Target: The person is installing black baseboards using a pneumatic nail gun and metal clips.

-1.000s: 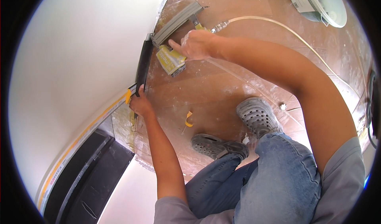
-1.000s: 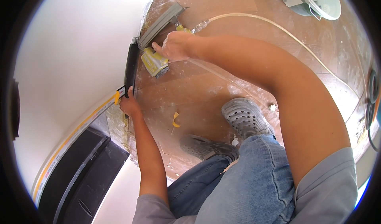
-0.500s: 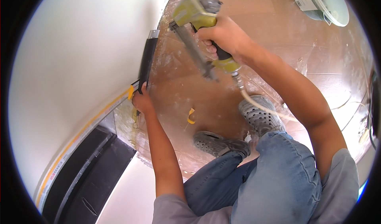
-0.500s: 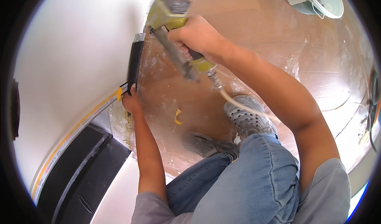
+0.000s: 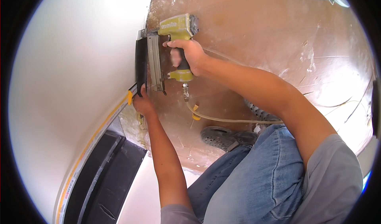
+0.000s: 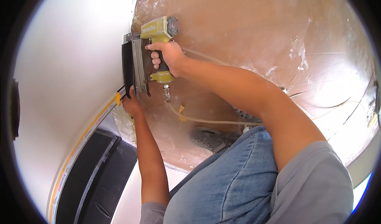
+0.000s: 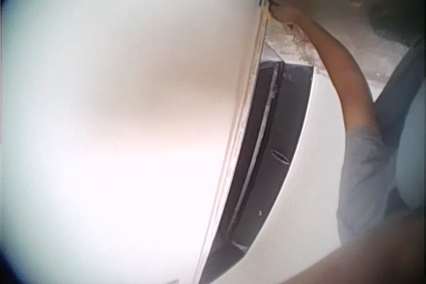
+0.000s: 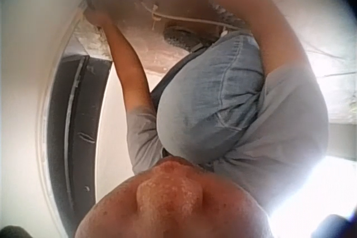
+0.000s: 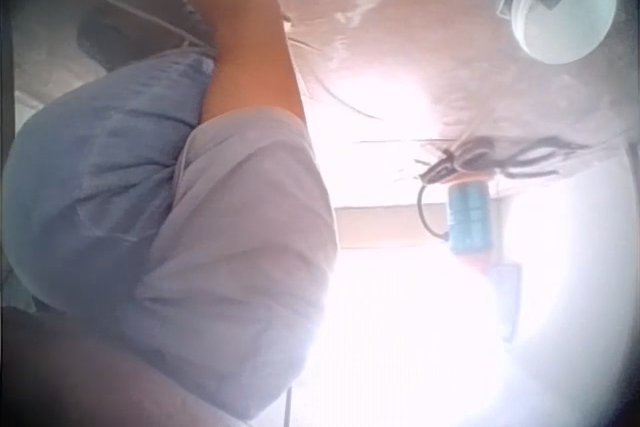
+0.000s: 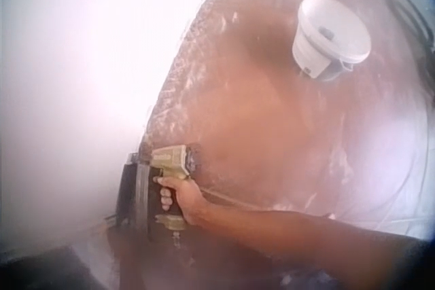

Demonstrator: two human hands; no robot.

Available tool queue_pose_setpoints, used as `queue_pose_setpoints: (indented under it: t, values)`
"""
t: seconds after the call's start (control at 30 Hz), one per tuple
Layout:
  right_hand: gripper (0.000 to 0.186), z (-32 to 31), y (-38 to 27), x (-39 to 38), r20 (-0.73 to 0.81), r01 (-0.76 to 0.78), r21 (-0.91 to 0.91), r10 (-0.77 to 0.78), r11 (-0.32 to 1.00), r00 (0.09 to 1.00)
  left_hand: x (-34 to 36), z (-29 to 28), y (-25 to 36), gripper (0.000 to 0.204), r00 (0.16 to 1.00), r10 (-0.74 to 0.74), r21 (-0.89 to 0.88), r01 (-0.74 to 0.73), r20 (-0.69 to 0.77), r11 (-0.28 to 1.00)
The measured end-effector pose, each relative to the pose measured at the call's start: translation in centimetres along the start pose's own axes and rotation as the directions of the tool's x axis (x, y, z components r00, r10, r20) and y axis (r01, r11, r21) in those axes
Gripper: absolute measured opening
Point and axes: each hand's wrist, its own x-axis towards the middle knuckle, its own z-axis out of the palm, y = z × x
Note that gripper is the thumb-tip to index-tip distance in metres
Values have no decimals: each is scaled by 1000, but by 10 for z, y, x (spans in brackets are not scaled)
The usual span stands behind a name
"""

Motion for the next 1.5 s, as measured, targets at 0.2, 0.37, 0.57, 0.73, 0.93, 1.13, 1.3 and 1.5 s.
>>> queue_pose_setpoints:
  t: [0.2,0.37,0.57,0.73,0.93,1.13,1.3,1.5]
  values:
    - [21,-1,10,12,23,7,-1,-7,1000,1000,0,-2,3,64,1000,-15,55,15,11,998]
    - [12,-1,11,9,6,20,35,-20,999,1000,0,-2,4,65,1000,10,33,-9,-7,999]
    - [18,2,12,6,-13,25,-18,-25,1000,1000,1,-1,1,66,1000,8,24,-8,2,1000]
    - [20,-2,13,9,14,10,-14,-10,1000,1000,0,-2,4,67,999,-32,58,30,36,998]
    - [21,0,12,9,0,-10,-25,10,1000,1000,2,-7,1,62,995,-22,53,17,97,998]
    - [12,3,11,4,-20,22,-72,-23,997,1000,0,-9,-9,57,994,95,22,-97,60,995]
    - [12,0,14,5,-17,34,-51,-35,998,999,4,-7,-11,56,992,57,79,-66,111,995]
    - [21,2,12,4,9,-24,-56,24,998,1000,3,-6,-18,53,989,106,56,-112,100,992]
